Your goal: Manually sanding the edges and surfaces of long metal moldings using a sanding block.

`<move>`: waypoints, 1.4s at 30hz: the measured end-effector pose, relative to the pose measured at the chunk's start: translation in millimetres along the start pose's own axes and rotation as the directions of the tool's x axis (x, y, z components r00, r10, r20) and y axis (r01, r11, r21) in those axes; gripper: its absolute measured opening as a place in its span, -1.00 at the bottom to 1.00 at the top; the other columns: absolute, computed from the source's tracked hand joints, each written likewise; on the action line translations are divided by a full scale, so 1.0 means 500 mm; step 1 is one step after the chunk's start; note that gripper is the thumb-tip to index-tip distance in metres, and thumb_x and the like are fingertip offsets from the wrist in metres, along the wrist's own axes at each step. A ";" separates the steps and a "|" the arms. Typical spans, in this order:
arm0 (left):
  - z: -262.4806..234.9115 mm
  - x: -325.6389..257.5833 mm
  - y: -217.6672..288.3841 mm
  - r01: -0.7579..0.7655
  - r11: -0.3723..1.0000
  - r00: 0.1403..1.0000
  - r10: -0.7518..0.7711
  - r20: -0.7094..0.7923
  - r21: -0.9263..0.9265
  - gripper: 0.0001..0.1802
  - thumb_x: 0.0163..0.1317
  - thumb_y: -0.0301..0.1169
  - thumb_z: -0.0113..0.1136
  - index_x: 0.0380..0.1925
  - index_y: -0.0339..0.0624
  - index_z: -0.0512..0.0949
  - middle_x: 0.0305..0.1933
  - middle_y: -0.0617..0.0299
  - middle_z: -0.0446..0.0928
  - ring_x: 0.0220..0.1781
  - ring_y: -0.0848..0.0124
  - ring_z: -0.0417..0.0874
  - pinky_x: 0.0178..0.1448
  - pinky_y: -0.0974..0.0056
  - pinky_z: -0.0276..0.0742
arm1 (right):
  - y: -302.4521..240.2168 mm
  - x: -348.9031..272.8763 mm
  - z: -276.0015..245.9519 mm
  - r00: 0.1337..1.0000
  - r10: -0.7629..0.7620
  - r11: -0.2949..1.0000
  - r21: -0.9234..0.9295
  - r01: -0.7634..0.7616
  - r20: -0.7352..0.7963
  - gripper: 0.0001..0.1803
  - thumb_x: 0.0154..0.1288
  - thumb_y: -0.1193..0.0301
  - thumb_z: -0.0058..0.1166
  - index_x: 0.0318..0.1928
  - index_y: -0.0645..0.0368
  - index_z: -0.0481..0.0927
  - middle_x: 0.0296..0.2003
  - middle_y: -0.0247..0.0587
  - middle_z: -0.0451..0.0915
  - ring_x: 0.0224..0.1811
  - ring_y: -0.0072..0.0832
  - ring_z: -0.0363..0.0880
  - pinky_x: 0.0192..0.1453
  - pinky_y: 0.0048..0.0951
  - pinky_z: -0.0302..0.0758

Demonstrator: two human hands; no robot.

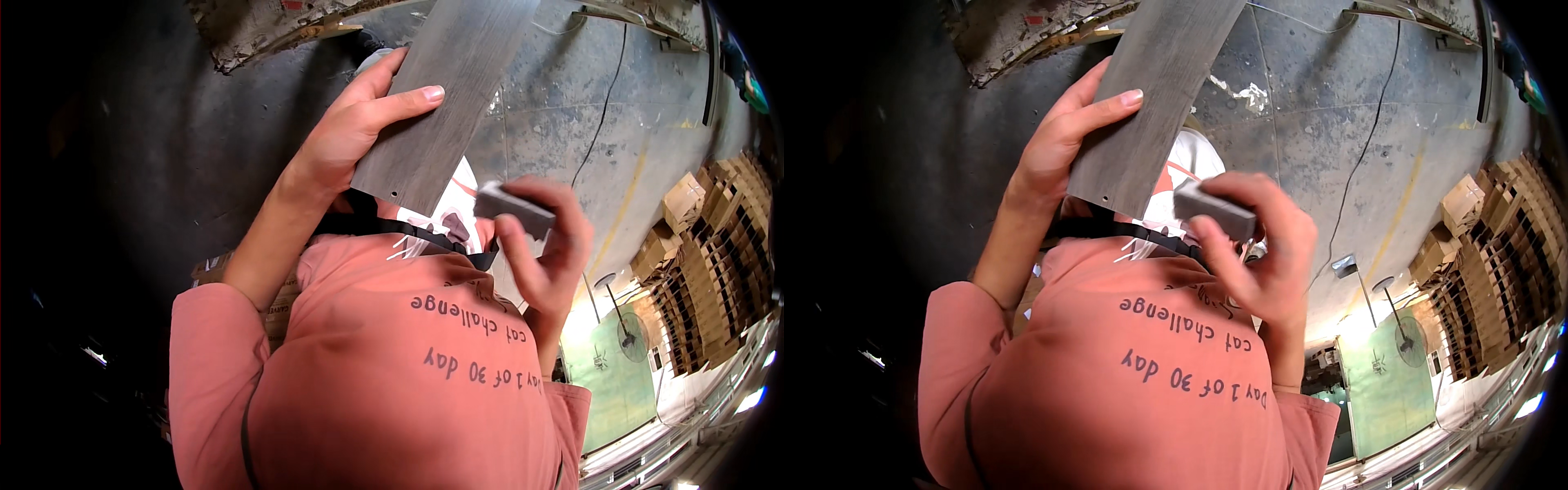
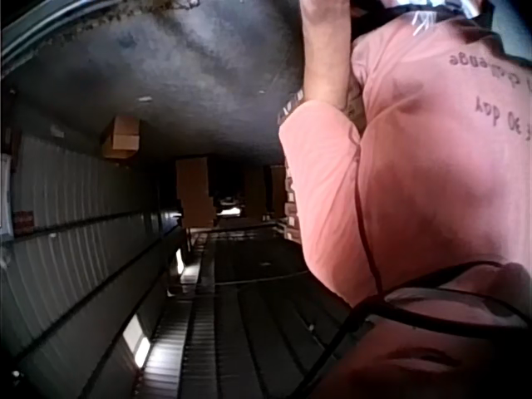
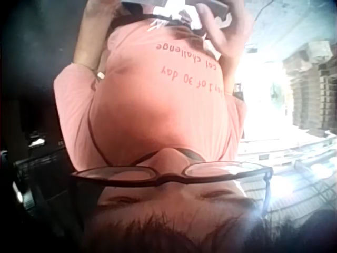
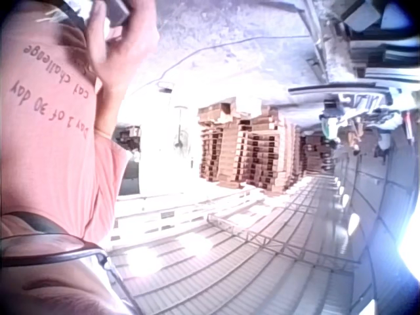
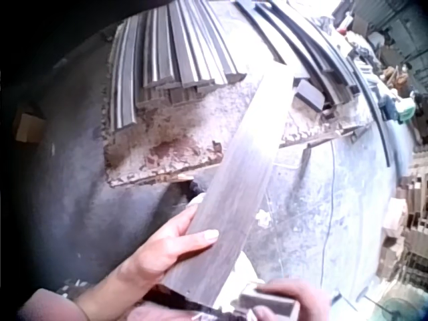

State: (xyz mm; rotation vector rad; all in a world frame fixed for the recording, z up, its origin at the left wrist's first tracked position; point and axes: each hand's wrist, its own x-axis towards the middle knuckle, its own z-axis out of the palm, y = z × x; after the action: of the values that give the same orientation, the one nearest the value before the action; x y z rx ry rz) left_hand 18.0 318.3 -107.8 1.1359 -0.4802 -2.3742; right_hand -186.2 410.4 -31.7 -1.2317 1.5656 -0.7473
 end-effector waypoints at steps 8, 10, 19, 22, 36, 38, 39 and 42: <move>0.002 -0.003 0.001 -0.006 0.999 1.000 0.007 0.019 -0.046 -0.42 0.35 -0.38 0.15 0.33 -0.31 0.28 0.09 0.15 0.55 0.02 0.51 0.62 0.08 0.42 0.55 | 0.010 0.001 0.031 0.954 0.266 0.900 0.389 -0.195 -0.138 -0.58 0.19 0.62 0.25 0.08 0.34 0.51 -0.07 -0.20 0.57 0.01 -0.50 0.55 0.13 -0.51 0.45; 0.005 -0.003 0.002 -0.012 0.999 1.000 0.013 0.019 -0.045 -0.42 0.35 -0.38 0.14 0.33 -0.31 0.28 0.09 0.15 0.56 0.02 0.51 0.63 0.07 0.41 0.56 | 0.017 -0.002 0.036 0.977 0.136 0.954 0.289 -0.084 -0.166 -0.59 0.17 0.65 0.26 0.05 0.33 0.50 -0.07 -0.16 0.59 0.03 -0.48 0.56 0.15 -0.49 0.45; 0.013 -0.007 0.001 0.007 0.987 0.999 0.000 0.040 -0.162 -0.46 0.37 -0.41 0.12 0.32 -0.30 0.28 0.08 0.12 0.57 -0.02 0.46 0.68 0.06 0.36 0.63 | 0.058 -0.016 0.059 0.961 -0.126 0.988 0.056 0.143 -0.245 -0.60 -0.03 0.61 0.36 -0.11 0.25 0.58 -0.12 -0.11 0.62 -0.17 -0.38 0.56 -0.10 -0.44 0.45; 0.014 -0.006 0.001 0.020 0.979 0.998 -0.006 0.069 -0.201 -0.47 0.37 -0.41 0.12 0.30 -0.29 0.29 0.05 0.11 0.57 -0.04 0.44 0.68 0.04 0.34 0.64 | 0.023 -0.058 0.045 0.979 -0.205 0.977 0.054 0.205 -0.006 -0.61 -0.06 0.60 0.38 -0.13 0.24 0.61 -0.20 -0.10 0.66 -0.22 -0.32 0.61 -0.10 -0.41 0.50; 0.034 -0.007 0.012 0.029 0.981 0.994 -0.008 0.110 -0.190 -0.49 0.37 -0.39 0.11 0.27 -0.28 0.30 0.06 0.10 0.56 -0.03 0.40 0.68 0.01 0.31 0.66 | 0.018 -0.097 0.023 0.985 -0.128 0.973 0.178 0.146 -0.113 -0.54 0.01 0.65 0.34 -0.01 0.29 0.56 -0.17 -0.14 0.67 -0.20 -0.43 0.68 -0.06 -0.46 0.57; 0.038 -0.007 0.010 0.010 0.982 0.997 0.005 0.081 -0.190 -0.50 0.37 -0.39 0.10 0.27 -0.28 0.30 0.05 0.10 0.56 -0.03 0.40 0.67 0.02 0.29 0.67 | 0.017 -0.069 0.036 0.956 -0.041 0.981 0.168 0.093 -0.291 -0.46 0.06 0.67 0.31 0.10 0.31 0.50 -0.07 -0.11 0.65 -0.10 -0.44 0.67 -0.01 -0.46 0.58; 0.040 -0.009 0.012 0.008 0.982 0.997 0.007 0.083 -0.188 -0.50 0.37 -0.39 0.10 0.27 -0.28 0.30 0.05 0.10 0.56 -0.03 0.40 0.67 0.02 0.29 0.67 | 0.011 -0.052 0.035 0.953 -0.025 0.992 0.110 0.061 -0.301 -0.50 0.08 0.68 0.29 0.09 0.31 0.51 -0.09 -0.11 0.65 -0.07 -0.44 0.66 -0.05 -0.46 0.59; 0.040 -0.010 0.016 0.009 0.978 0.998 0.005 0.067 -0.208 -0.50 0.37 -0.39 0.10 0.27 -0.27 0.30 0.05 0.10 0.56 -0.03 0.41 0.67 0.01 0.28 0.67 | 0.005 -0.041 0.049 0.974 -0.043 0.992 0.109 0.069 -0.221 -0.58 0.06 0.65 0.34 -0.01 0.33 0.57 -0.17 -0.08 0.65 -0.22 -0.44 0.67 -0.18 -0.45 0.60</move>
State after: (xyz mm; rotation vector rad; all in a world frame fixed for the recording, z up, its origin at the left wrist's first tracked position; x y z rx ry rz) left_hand 7.0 316.6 -88.8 0.9647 -0.2447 -2.4049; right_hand -164.0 432.9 -35.9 -1.1422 1.6433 -1.0250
